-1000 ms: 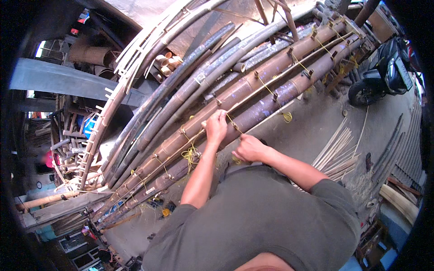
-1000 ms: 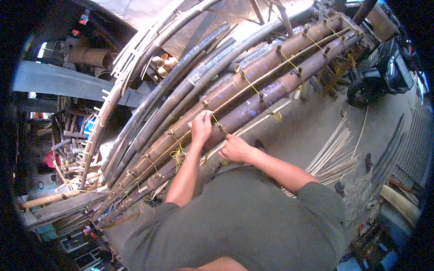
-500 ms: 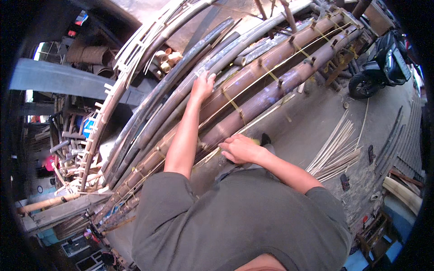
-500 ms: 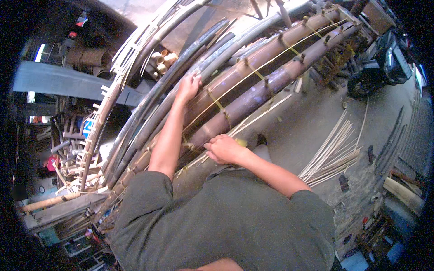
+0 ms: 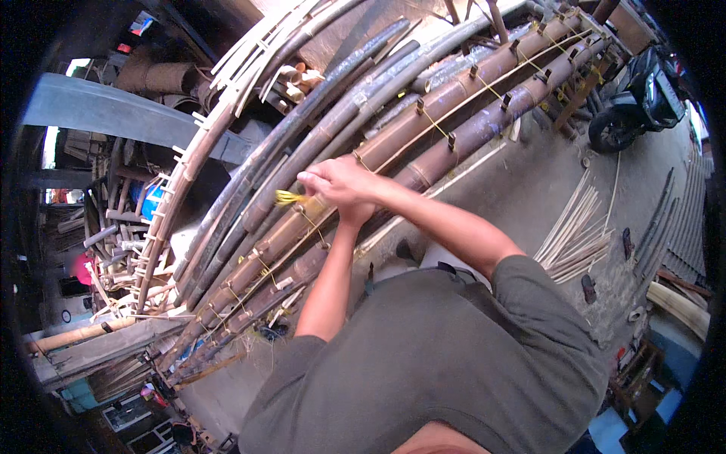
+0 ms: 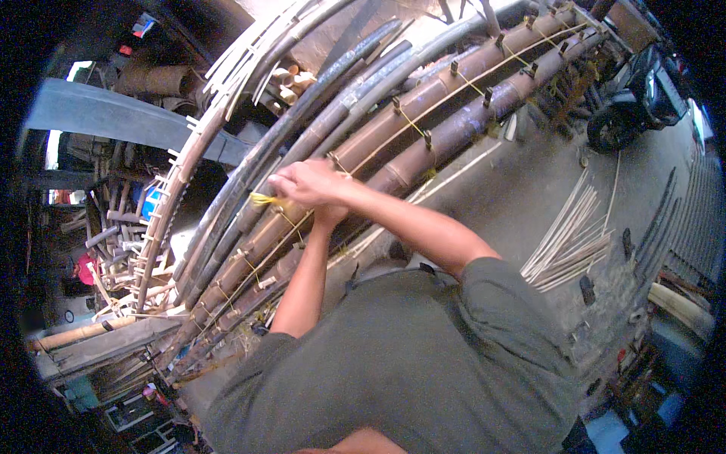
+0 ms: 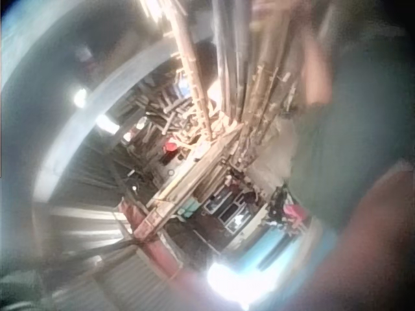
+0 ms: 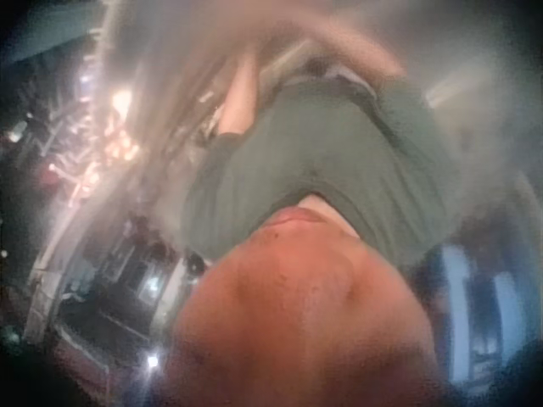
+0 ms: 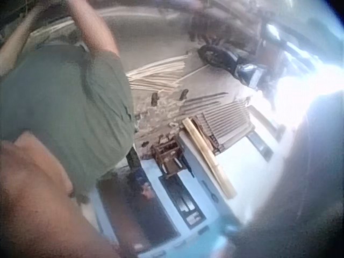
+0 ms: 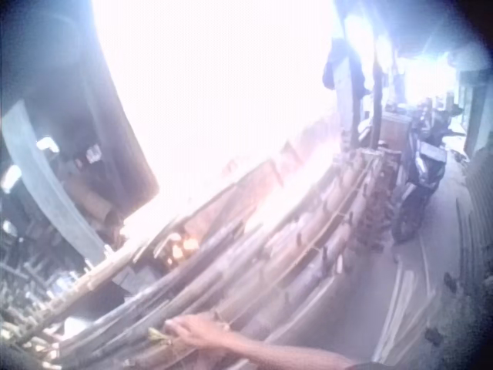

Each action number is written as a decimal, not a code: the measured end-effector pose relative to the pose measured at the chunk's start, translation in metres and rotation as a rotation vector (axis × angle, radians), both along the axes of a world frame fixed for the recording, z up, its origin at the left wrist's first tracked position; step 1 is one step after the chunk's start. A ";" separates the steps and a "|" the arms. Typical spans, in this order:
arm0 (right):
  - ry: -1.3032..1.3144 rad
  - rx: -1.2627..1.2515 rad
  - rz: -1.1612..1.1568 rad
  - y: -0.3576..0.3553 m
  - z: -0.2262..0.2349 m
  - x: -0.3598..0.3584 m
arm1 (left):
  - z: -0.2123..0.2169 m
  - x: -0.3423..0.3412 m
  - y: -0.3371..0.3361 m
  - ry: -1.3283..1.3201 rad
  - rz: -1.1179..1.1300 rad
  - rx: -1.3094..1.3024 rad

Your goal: The person ties yellow string around a bundle of bamboo poles arranged horizontally on a rack. They repeatedly wrap and knot the string at multiple points along the poles to secure them together.

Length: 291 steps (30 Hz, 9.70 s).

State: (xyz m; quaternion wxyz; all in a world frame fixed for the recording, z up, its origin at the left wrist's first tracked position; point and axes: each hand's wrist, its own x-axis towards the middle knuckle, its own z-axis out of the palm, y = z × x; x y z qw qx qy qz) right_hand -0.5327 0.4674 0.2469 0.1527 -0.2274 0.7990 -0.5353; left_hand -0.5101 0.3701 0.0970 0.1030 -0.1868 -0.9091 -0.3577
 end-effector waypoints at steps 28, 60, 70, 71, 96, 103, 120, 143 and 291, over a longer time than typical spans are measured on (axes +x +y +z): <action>-0.324 -1.030 -0.869 0.057 -0.108 0.133 | 0.040 -0.146 -0.018 -0.495 -0.041 -0.100; 0.400 0.285 0.131 -0.085 -0.105 0.186 | 0.055 0.053 -0.162 -0.431 0.118 -0.064; 0.494 0.459 0.065 -0.104 -0.108 0.190 | 0.011 -0.086 -0.178 -0.144 0.174 -0.065; 0.474 0.472 0.018 -0.111 -0.105 0.194 | 0.010 -0.090 -0.179 -0.174 0.231 -0.117; 0.502 1.123 -0.099 -0.349 -0.038 0.038 | 0.031 0.107 -0.351 -0.444 0.004 -0.119; 0.017 -0.249 0.262 -0.280 0.017 0.105 | 0.031 0.114 -0.355 -0.483 0.191 -0.267; 0.180 0.404 0.161 -0.269 -0.105 0.242 | 0.086 -0.014 -0.335 -0.310 0.162 0.480; -0.026 -0.576 -0.626 -0.534 -0.029 0.222 | -0.003 0.161 -0.538 -0.574 -0.276 0.549; -0.593 -0.042 -1.741 -0.104 -0.568 0.628 | -0.184 0.429 -0.123 -0.628 -1.550 -0.776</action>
